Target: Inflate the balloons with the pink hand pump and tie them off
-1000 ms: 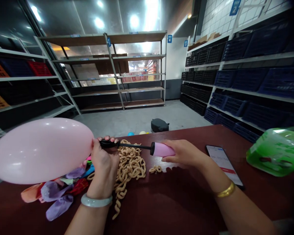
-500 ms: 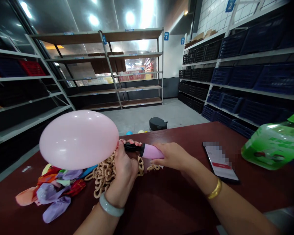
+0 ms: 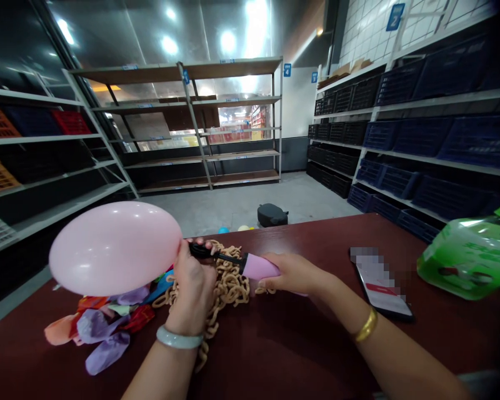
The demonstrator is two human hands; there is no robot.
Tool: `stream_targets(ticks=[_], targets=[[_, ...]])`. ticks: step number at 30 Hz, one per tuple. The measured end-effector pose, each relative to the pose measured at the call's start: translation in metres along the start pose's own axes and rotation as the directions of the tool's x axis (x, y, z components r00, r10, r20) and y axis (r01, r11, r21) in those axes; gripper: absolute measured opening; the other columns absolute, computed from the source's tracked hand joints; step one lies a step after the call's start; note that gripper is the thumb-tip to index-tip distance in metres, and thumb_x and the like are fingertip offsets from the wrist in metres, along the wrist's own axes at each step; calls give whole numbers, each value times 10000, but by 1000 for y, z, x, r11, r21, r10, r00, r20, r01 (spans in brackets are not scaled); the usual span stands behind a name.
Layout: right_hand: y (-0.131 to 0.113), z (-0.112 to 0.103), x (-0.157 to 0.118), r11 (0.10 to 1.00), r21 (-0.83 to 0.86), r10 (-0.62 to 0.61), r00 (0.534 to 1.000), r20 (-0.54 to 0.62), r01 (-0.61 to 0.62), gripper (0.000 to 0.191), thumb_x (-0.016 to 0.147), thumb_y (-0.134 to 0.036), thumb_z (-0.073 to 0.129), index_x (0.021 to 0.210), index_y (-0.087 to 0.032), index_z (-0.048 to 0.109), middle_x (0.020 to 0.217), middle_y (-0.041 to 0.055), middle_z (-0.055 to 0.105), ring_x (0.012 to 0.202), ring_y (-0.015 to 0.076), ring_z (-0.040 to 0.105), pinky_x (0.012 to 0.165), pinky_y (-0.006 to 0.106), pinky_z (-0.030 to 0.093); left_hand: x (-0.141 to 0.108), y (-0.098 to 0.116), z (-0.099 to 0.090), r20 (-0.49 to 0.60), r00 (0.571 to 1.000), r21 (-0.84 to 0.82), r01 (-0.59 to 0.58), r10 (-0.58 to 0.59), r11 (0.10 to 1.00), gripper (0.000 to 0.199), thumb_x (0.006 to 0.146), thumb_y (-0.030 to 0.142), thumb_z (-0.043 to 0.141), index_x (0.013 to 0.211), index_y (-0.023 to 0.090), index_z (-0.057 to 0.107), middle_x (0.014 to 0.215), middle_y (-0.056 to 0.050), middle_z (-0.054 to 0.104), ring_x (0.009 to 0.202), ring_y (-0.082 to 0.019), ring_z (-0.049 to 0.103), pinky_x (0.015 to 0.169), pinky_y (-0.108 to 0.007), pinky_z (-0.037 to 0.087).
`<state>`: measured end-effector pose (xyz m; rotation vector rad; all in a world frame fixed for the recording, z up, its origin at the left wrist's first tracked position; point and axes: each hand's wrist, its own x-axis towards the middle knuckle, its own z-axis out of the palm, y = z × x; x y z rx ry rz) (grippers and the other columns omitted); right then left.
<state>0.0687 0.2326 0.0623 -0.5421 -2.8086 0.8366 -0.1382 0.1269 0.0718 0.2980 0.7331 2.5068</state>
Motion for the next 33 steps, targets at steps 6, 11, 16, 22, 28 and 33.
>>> stream_targets(ticks=[6, 11, 16, 22, 28, 33], targets=[[3, -21, -8, 999, 52, -7, 998, 69, 4, 475, 762, -550, 635, 1136, -258, 618, 933, 15, 698, 783, 197, 619, 647, 262, 381, 19, 26, -3, -42, 999, -57, -30, 27, 998, 189, 875, 275, 510, 724, 196, 428, 604, 30, 480, 486, -118, 473, 460, -236, 370], [11, -38, -17, 999, 37, -22, 998, 51, 20, 444, 762, -521, 646, 1118, -256, 638, 982, 19, 694, 820, 201, 615, 668, 265, 396, 12, 18, 1, -3, 999, -90, -38, 38, 995, 170, 874, 234, 513, 724, 187, 450, 629, 18, 483, 543, -118, 489, 503, -232, 395], [18, -43, -20, 1000, -15, -8, 999, 33, 9, 475, 759, -510, 654, 1151, -244, 631, 1031, 41, 689, 851, 215, 616, 704, 279, 399, -5, -6, 4, 75, 997, -94, 19, -12, 995, 180, 883, 269, 515, 730, 183, 473, 665, 1, 499, 591, -135, 511, 556, -263, 445], [12, -35, -15, 1000, 15, -28, 999, 37, 27, 453, 770, -548, 633, 1106, -245, 637, 949, 23, 693, 798, 203, 614, 657, 265, 390, -33, -33, 8, 154, 981, -43, 122, -114, 992, 158, 847, 290, 596, 769, 189, 504, 707, -2, 540, 657, -155, 563, 719, -347, 504], [8, -25, -10, 998, 63, -15, 999, 31, 13, 493, 770, -549, 632, 1161, -250, 610, 975, 26, 694, 806, 198, 623, 662, 260, 408, -48, -47, 10, 165, 973, -2, 161, -158, 987, 146, 827, 303, 630, 831, 196, 531, 745, -17, 602, 730, -183, 617, 821, -392, 490], [11, -11, -4, 999, -31, -30, 999, -29, 29, 604, 762, -575, 626, 1290, -298, 527, 1081, 39, 688, 921, 249, 636, 764, 312, 436, -42, -44, 9, 124, 986, 2, 115, -114, 993, 159, 821, 305, 632, 812, 185, 529, 710, -9, 601, 692, -168, 616, 827, -395, 491]])
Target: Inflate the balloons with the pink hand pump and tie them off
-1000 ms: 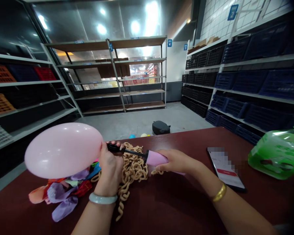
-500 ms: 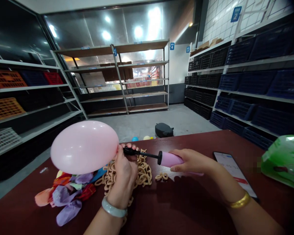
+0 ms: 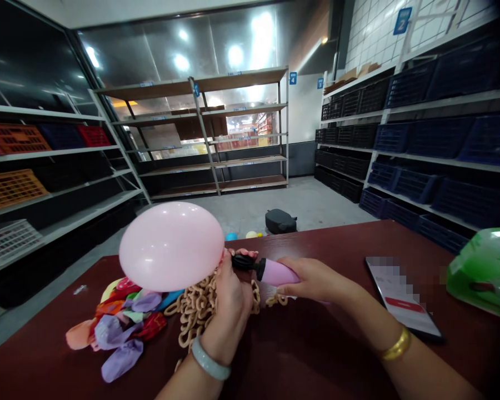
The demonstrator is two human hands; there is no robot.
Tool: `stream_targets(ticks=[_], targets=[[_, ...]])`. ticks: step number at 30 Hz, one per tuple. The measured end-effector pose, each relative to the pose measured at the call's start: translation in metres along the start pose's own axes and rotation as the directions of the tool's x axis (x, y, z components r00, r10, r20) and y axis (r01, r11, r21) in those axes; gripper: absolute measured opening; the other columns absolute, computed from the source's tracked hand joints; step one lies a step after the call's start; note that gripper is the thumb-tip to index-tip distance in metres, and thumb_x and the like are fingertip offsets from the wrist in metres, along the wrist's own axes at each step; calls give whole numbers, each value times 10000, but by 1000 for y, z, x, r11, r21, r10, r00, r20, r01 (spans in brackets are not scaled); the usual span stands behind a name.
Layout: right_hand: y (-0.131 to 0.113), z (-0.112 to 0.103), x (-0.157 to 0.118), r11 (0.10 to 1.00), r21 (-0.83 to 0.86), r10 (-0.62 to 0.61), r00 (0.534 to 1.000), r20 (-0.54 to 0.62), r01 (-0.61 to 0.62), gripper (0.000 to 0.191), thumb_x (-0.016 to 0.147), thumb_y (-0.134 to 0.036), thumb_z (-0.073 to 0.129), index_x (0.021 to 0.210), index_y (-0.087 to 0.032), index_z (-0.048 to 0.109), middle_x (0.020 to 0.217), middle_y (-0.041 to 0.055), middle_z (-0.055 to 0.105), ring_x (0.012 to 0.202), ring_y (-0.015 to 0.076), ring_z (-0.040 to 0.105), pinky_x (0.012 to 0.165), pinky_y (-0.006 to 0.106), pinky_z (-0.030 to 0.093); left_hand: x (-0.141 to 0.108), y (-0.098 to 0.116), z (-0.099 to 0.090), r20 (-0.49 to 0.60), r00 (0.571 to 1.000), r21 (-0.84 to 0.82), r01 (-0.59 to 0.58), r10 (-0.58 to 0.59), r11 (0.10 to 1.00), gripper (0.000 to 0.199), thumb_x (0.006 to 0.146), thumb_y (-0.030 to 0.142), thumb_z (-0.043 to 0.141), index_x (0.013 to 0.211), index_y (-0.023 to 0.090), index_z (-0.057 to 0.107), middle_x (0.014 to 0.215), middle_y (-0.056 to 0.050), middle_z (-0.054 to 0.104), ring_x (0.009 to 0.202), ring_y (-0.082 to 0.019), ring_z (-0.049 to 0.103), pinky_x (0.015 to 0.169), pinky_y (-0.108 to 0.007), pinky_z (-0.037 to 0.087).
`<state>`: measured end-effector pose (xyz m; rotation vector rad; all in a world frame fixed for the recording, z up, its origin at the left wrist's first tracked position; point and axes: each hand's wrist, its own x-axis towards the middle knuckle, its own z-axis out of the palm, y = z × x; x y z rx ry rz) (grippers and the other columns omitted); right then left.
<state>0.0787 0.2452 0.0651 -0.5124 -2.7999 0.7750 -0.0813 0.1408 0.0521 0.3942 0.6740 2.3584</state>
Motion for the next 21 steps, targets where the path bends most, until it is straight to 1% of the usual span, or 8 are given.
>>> stream_targets(ticks=[2, 4, 7, 9, 12, 14, 18, 21], targets=[[-2, 5, 2, 998, -64, -25, 998, -52, 22, 727, 746, -535, 651, 1398, -323, 406, 1229, 51, 629, 1039, 277, 603, 845, 349, 431, 2, 2, 0, -33, 999, 16, -26, 27, 1000, 158, 818, 302, 631, 809, 181, 530, 697, -4, 598, 664, -161, 607, 807, -396, 498], [-7, 9, 3, 991, -124, -61, 993, -97, 49, 799, 745, -439, 664, 1452, -339, 304, 1322, 54, 561, 1108, 278, 567, 897, 367, 417, 2, 3, 1, -61, 997, 33, -38, 40, 999, 157, 813, 296, 633, 805, 177, 532, 693, -3, 599, 644, -155, 602, 786, -386, 504], [-19, 13, 3, 972, -214, -121, 985, -121, 93, 845, 750, -303, 636, 1475, -369, 207, 1261, 48, 565, 1063, 253, 577, 856, 360, 434, 1, 1, 2, -68, 997, 43, -39, 42, 998, 152, 793, 276, 649, 798, 174, 536, 707, -6, 609, 662, -153, 613, 768, -353, 505], [-27, 16, 3, 955, -276, -145, 981, -128, 105, 809, 754, -288, 623, 1459, -372, 234, 1203, 51, 560, 992, 245, 592, 792, 349, 446, -1, -2, 2, -66, 997, 50, -25, 28, 998, 157, 776, 270, 662, 799, 177, 538, 721, -8, 619, 690, -157, 624, 769, -341, 503], [-33, 18, 4, 941, -327, -138, 982, -132, 88, 645, 774, -340, 610, 1374, -315, 375, 1157, 68, 548, 914, 237, 597, 740, 340, 439, -2, -5, 1, -60, 998, 75, 19, -14, 997, 178, 767, 292, 672, 802, 183, 536, 731, -18, 634, 703, -170, 629, 763, -353, 503], [-34, 18, 5, 937, -340, -130, 984, -123, 81, 575, 793, -359, 594, 1332, -282, 409, 1128, 74, 553, 885, 231, 596, 726, 334, 431, -2, -8, 0, -63, 998, 91, 21, -15, 996, 182, 767, 299, 672, 794, 183, 534, 726, -20, 639, 693, -172, 624, 752, -358, 505], [-36, 18, 6, 928, -362, -135, 985, -112, 86, 543, 808, -342, 580, 1317, -266, 407, 1122, 79, 556, 869, 224, 598, 713, 319, 414, 2, -9, -1, -112, 992, 133, -50, 65, 990, 165, 760, 267, 674, 789, 168, 545, 742, -31, 663, 696, -155, 626, 758, -325, 501], [-37, 17, 5, 928, -361, -144, 983, -110, 95, 521, 796, -326, 589, 1288, -263, 427, 1107, 75, 568, 865, 220, 598, 707, 311, 402, 11, 2, -4, -145, 983, 147, -87, 109, 985, 136, 784, 260, 638, 788, 158, 547, 748, -45, 679, 679, -150, 636, 750, -320, 505]])
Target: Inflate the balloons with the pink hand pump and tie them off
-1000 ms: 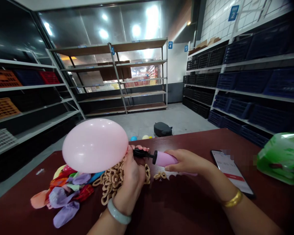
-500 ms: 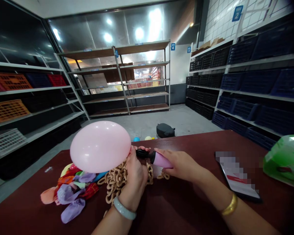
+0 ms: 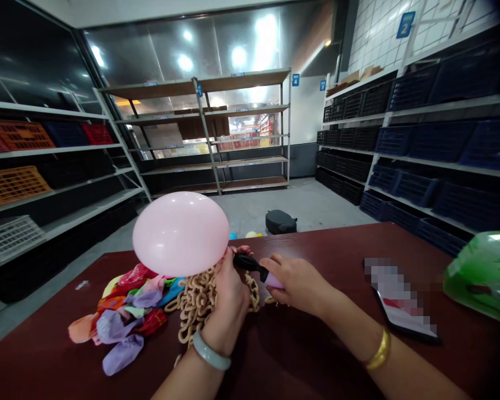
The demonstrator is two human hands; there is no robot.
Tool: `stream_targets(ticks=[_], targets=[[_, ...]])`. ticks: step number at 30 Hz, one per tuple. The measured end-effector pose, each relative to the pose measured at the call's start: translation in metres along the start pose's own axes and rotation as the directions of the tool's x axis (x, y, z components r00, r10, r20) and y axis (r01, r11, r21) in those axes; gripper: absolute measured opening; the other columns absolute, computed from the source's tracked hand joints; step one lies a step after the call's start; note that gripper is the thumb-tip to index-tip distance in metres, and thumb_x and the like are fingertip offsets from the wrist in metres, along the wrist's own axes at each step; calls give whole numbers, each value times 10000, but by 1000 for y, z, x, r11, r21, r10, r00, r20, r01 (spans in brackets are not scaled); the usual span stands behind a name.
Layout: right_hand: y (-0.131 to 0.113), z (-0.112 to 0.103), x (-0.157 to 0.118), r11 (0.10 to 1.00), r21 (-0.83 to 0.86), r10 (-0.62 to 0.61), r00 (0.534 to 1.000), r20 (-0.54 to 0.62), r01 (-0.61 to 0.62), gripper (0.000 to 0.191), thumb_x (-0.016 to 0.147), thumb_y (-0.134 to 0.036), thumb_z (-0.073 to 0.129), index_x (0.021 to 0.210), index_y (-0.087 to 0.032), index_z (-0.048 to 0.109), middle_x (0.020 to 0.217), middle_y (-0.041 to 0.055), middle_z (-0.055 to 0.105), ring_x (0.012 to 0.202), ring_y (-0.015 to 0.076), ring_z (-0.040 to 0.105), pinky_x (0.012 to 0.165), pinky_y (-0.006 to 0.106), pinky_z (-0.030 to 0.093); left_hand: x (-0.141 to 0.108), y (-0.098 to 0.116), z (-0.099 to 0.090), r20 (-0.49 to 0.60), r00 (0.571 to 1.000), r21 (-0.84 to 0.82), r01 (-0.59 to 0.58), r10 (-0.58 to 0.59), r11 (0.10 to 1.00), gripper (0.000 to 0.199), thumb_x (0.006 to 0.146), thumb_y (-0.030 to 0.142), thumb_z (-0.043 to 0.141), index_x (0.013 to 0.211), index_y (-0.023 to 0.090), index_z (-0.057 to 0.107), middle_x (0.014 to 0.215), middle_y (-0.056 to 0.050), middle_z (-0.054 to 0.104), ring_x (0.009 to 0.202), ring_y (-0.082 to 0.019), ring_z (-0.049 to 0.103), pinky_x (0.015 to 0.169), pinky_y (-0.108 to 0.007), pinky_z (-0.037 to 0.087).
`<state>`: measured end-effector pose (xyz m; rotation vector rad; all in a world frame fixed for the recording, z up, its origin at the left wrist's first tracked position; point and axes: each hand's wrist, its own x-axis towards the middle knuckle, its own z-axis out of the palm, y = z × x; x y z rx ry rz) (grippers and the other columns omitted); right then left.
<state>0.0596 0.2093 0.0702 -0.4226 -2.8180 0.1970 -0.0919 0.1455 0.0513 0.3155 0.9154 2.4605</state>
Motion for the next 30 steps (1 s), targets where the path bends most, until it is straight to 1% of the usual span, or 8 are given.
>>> stream_targets(ticks=[8, 13, 19, 22, 24, 26, 28, 30], targets=[[53, 8, -3, 984, -25, 172, 983, -63, -174, 495, 798, -328, 548, 1276, -228, 467, 1132, 98, 591, 902, 251, 618, 733, 344, 408, 35, 39, -16, -107, 994, 49, 16, -11, 999, 143, 842, 232, 546, 724, 158, 514, 735, -57, 694, 706, -145, 678, 671, -252, 499], [91, 15, -10, 948, -85, 308, 951, 2, -307, 488, 751, -321, 583, 1218, -194, 529, 1077, 121, 627, 994, 290, 595, 779, 376, 415, 29, 35, -15, 25, 995, 89, 95, -97, 992, 157, 777, 263, 628, 732, 163, 516, 752, -51, 699, 689, -139, 675, 606, -211, 474], [100, 14, -12, 903, -147, 410, 912, 17, -403, 499, 707, -350, 700, 1160, -166, 599, 1134, 159, 597, 1058, 315, 560, 863, 420, 407, 15, 32, -9, 167, 957, 211, 199, -236, 957, 234, 716, 321, 688, 743, 166, 515, 691, -43, 677, 632, -151, 644, 566, -229, 452], [82, 7, -3, 941, 41, 335, 915, -223, -335, 389, 796, -360, 646, 1146, -191, 641, 1179, 136, 587, 1132, 295, 513, 955, 435, 370, 0, 25, -3, 260, 912, 311, 230, -316, 922, 265, 749, 376, 664, 721, 175, 494, 666, -46, 661, 588, -144, 606, 500, -212, 388], [61, 4, 4, 920, 358, 277, 910, -308, -158, 298, 907, -400, 496, 1019, -214, 701, 1047, 87, 637, 1037, 226, 559, 927, 382, 409, -13, 18, 1, 316, 871, 393, 241, -376, 887, 281, 778, 409, 633, 701, 177, 496, 621, -44, 637, 548, -137, 570, 448, -199, 322], [37, 5, 8, 740, 672, 214, 947, -241, 3, 339, 893, -464, 509, 911, -195, 716, 893, 67, 652, 921, 204, 596, 837, 346, 462, -24, 10, 2, 359, 817, 489, 247, -451, 837, 312, 793, 452, 607, 683, 173, 521, 584, -46, 618, 497, -134, 536, 411, -201, 271], [18, 11, 10, 416, 909, 126, 992, -18, -36, 384, 873, -516, 520, 920, -176, 694, 694, 29, 623, 652, 167, 589, 648, 321, 497, -32, 3, 1, 382, 770, 577, 233, -511, 783, 352, 793, 491, 593, 664, 166, 549, 551, -55, 606, 442, -133, 507, 384, -207, 238], [6, 18, 9, 98, 993, 82, 995, 57, -65, 396, 789, -487, 634, 1031, -175, 654, 707, 13, 631, 523, 143, 544, 517, 300, 481, -37, -1, -1, 398, 739, 642, 200, -544, 740, 374, 789, 500, 594, 641, 158, 565, 511, -62, 595, 398, -124, 480, 367, -202, 203]])
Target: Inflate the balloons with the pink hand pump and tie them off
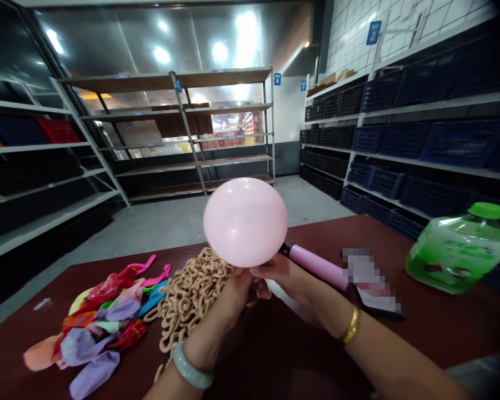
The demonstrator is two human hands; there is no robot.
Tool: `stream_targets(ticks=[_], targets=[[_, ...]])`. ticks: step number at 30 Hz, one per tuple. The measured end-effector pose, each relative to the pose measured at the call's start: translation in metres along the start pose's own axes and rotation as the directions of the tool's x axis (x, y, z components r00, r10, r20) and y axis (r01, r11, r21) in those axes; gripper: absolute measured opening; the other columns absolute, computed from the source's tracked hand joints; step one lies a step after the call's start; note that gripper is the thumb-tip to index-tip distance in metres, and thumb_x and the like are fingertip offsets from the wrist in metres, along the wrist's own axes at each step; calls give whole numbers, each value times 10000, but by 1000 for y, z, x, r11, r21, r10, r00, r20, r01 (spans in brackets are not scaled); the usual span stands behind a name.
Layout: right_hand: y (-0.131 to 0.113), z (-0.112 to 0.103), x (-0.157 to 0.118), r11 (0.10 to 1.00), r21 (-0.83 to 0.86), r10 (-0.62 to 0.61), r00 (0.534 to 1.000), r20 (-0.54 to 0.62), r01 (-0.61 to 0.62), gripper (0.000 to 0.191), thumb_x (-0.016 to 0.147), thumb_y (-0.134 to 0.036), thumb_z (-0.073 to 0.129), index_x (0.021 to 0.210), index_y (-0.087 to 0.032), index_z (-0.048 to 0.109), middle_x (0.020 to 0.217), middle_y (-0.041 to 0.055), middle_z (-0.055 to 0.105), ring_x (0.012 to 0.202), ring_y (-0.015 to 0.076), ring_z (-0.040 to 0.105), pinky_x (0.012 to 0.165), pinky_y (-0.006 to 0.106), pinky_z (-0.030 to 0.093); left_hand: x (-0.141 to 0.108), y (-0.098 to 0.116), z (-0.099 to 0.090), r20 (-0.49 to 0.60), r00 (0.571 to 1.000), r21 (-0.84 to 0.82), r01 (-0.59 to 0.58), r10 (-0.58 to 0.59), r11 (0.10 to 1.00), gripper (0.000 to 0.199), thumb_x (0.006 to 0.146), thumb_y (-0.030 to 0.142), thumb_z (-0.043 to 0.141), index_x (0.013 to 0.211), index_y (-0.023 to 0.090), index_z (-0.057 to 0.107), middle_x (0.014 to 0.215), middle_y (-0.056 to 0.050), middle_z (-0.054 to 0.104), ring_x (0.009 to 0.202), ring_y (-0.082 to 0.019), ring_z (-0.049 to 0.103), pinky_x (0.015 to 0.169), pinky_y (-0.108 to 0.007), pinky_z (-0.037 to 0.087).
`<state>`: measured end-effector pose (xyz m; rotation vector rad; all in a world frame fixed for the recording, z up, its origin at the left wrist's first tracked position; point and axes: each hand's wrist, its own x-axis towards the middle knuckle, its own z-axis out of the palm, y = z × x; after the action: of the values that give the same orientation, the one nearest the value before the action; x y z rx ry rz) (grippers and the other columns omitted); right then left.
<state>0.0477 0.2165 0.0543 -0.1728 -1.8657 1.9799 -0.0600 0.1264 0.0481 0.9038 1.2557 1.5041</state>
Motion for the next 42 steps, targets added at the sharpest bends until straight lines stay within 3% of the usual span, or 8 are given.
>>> stream_targets(ticks=[3, 9, 16, 26, 31, 34, 38, 42], targets=[[9, 5, -1, 964, 266, 36, 999, -27, -28, 408, 742, -422, 672, 1055, -163, 635, 752, 32, 655, 479, 143, 540, 421, 283, 455, -2, -1, 3, 65, 997, 88, 33, -39, 996, 367, 801, 482, 590, 630, 159, 568, 470, -58, 585, 339, -95, 407, 351, -194, 149], [12, 2, 3, 939, 343, 97, 965, -242, -8, 270, 691, -375, 703, 831, -151, 646, 521, -14, 565, 372, 140, 469, 362, 293, 404, -2, 8, 6, 110, 994, 146, 13, -29, 989, 340, 795, 476, 613, 684, 155, 634, 580, -88, 646, 454, -133, 526, 364, -191, 234], [-4, -12, 3, 922, 306, -62, 871, -487, 237, 172, 630, -262, 767, 597, -184, 618, 650, -11, 593, 717, 139, 548, 766, 290, 444, 1, 8, -2, 51, 996, 96, 68, -73, 993, 348, 776, 471, 655, 801, 126, 693, 665, -114, 670, 481, -136, 559, 345, -176, 299], [18, 4, 8, 958, 259, -14, 921, -389, 124, 239, 559, -297, 819, 727, -182, 694, 631, 0, 633, 596, 148, 518, 599, 312, 442, 2, 10, 2, -114, 993, -82, 17, -26, 996, 461, 596, 434, 818, 890, 121, 651, 838, -94, 653, 699, -180, 621, 432, -200, 423], [22, 2, 6, 958, 278, 40, 931, -362, 67, 195, 597, -286, 806, 701, -168, 691, 579, -1, 610, 517, 133, 497, 544, 309, 436, 3, 3, -4, -74, 995, -44, 57, -60, 997, 343, 662, 425, 769, 745, 115, 648, 688, -40, 601, 473, -62, 440, 371, -167, 222], [16, 0, 4, 951, 299, 28, 948, -318, 73, 166, 627, -288, 781, 696, -171, 686, 591, 10, 611, 530, 143, 510, 538, 310, 437, 5, 0, -6, -41, 998, 77, 52, -49, 996, 310, 703, 422, 729, 692, 122, 652, 632, -25, 575, 458, -58, 389, 403, -191, 222], [3, 0, 2, 934, 336, -22, 956, -291, 124, 119, 637, -228, 764, 709, -189, 677, 617, 0, 607, 557, 140, 506, 552, 297, 433, 4, 4, -5, 104, 990, 267, -118, 93, 956, 308, 814, 427, 606, 702, 144, 651, 637, -32, 577, 540, -107, 458, 510, -234, 334], [-7, 3, 0, 921, 351, -37, 935, -351, 168, 113, 640, -207, 775, 708, -186, 686, 672, -2, 621, 653, 136, 526, 651, 284, 449, -2, 14, -3, 148, 905, 577, -407, 400, 708, 319, 885, 396, 515, 693, 172, 636, 701, -46, 593, 690, -162, 518, 670, -282, 384]])
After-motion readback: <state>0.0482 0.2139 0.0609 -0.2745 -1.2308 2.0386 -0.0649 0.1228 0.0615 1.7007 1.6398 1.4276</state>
